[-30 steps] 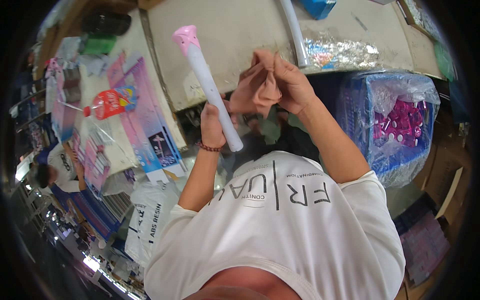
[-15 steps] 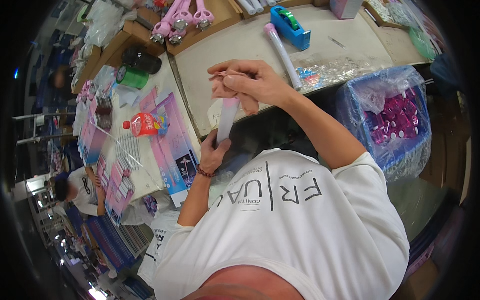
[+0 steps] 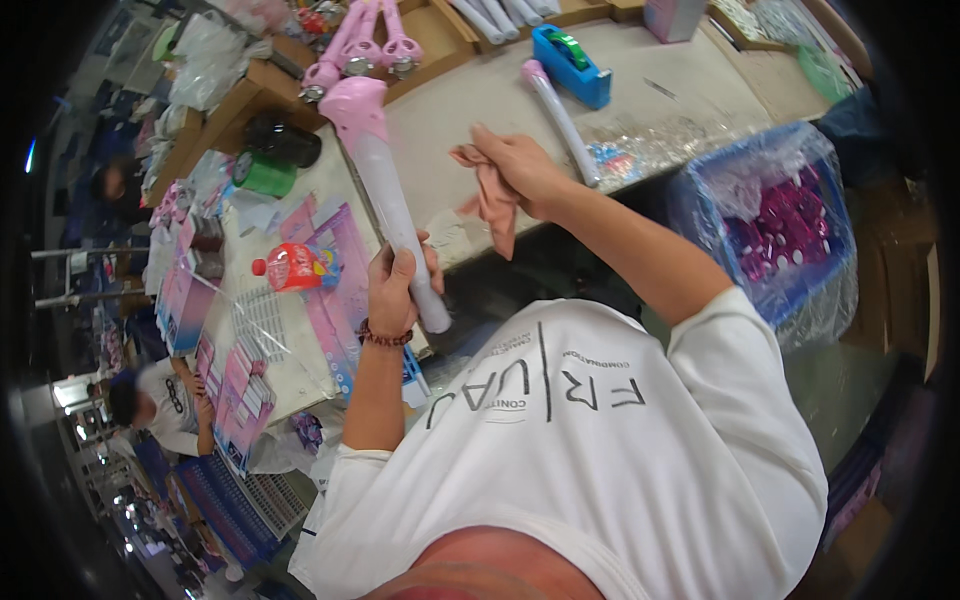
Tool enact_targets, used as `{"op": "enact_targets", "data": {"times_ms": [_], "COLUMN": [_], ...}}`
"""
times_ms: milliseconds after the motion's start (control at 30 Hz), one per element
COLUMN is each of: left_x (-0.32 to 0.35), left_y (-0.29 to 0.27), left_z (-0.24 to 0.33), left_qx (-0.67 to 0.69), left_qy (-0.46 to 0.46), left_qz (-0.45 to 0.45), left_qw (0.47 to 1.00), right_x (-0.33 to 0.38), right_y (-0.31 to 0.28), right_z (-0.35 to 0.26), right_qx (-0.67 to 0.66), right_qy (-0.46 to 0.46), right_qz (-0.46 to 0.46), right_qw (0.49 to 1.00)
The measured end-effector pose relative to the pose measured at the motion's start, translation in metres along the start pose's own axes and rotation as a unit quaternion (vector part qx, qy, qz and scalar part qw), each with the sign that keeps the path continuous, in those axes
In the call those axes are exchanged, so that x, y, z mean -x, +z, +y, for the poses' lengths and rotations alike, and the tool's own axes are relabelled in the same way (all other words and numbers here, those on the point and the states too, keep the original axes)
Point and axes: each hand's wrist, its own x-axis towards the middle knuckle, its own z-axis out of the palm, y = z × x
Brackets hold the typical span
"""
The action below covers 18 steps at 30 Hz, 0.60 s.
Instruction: The person assembles pink and white baton-like objects by attaching pink tops to white handles. They then place the assembled batons into small pink boxes and seal them with tape. The process is repeated for multiple units.
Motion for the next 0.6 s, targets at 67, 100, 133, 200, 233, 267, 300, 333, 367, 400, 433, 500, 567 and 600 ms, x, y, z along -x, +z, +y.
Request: {"op": "enact_targets", "data": {"times_ms": [67, 100, 133, 200, 233, 267, 300, 333, 367, 400, 433, 500, 567, 600], "left_x": [-0.010, -0.016, -0.022, -0.038, -0.046, -0.054, -0.061, -0.068, -0.072, -0.077, -0.081, -0.092, -0.108, -0.119], "left_y": [-0.007, -0.010, -0.012, -0.014, -0.012, -0.009, -0.005, -0.001, 0.001, 0.003, 0.005, 0.009, 0.019, 0.027], "left_z": [-0.003, -0.005, -0.007, -0.012, -0.015, -0.019, -0.024, -0.028, -0.029, -0.031, -0.030, -0.026, -0.022, -0.019], "left_qx": [0.189, 0.213, 0.236, 0.237, 0.258, 0.264, 0.269, 0.274, 0.276, 0.256, 0.238, 0.205, 0.215, 0.227], "left_qy": [-0.013, -0.005, 0.004, 0.023, 0.027, 0.025, 0.026, 0.029, 0.020, 0.027, 0.041, 0.064, 0.074, 0.097], "left_qz": [-0.029, -0.016, -0.003, 0.006, 0.002, 0.007, 0.009, 0.006, 0.005, 0.009, 0.003, -0.032, -0.009, -0.004], "left_qw": [0.981, 0.977, 0.972, 0.971, 0.966, 0.964, 0.963, 0.961, 0.961, 0.966, 0.970, 0.976, 0.974, 0.969], "right_x": [-0.001, -0.001, 0.000, 0.000, -0.001, -0.002, -0.004, -0.003, -0.005, -0.003, -0.003, -0.002, -0.001, -0.003], "right_y": [-0.004, -0.005, -0.006, -0.002, 0.004, 0.010, 0.018, 0.020, 0.027, 0.029, 0.027, 0.014, -0.010, -0.024], "right_z": [0.008, 0.012, 0.014, 0.017, 0.020, 0.022, 0.026, 0.025, 0.032, 0.032, 0.034, 0.030, 0.023, 0.017], "right_qx": [-0.033, -0.067, -0.103, -0.136, -0.122, -0.113, -0.048, 0.033, 0.071, 0.121, 0.084, 0.098, 0.027, -0.031], "right_qy": [-0.002, 0.017, 0.050, 0.036, 0.021, 0.006, 0.004, 0.060, 0.022, -0.011, 0.002, 0.052, 0.112, 0.118], "right_qz": [0.049, 0.066, 0.084, 0.085, 0.067, 0.030, 0.046, -0.081, -0.061, -0.058, -0.052, -0.064, -0.088, -0.128], "right_qw": [0.998, 0.995, 0.990, 0.986, 0.990, 0.993, 0.998, 0.994, 0.995, 0.991, 0.995, 0.992, 0.989, 0.984]}}
